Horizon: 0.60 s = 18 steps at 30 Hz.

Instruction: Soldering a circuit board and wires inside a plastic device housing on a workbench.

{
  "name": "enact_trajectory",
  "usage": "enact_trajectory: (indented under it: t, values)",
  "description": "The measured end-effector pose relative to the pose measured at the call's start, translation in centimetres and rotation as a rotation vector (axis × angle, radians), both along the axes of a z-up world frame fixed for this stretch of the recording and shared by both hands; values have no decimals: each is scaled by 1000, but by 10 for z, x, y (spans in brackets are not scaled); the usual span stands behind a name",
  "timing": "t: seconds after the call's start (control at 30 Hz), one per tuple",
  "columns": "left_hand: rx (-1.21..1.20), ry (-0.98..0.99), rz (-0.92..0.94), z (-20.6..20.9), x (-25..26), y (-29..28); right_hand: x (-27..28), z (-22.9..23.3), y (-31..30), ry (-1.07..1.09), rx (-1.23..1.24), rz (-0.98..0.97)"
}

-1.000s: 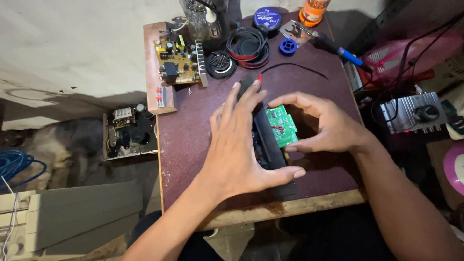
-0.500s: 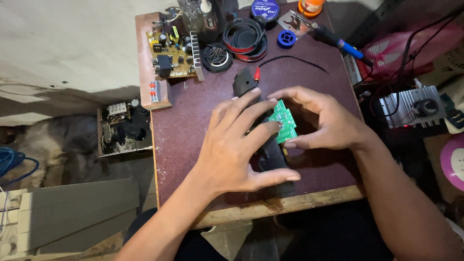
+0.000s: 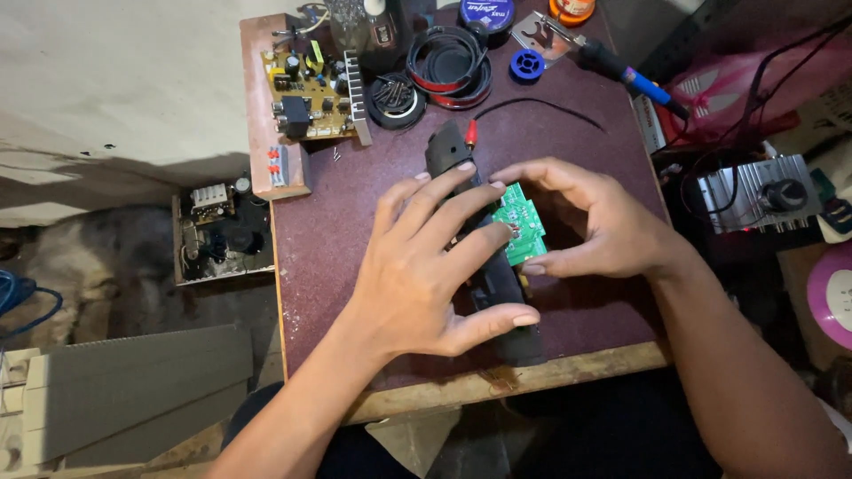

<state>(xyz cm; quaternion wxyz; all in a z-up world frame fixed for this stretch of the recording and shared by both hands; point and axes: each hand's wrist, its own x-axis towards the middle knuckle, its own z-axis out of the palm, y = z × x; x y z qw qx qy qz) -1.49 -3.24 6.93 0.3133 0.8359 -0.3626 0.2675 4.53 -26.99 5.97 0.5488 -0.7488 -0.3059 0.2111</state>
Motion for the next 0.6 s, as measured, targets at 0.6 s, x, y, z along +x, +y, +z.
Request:
enact_trajectory:
  t: [0.6]
  values:
    - [52,50,-10,2,3,3,-1,-6,-1,50,36,-24]
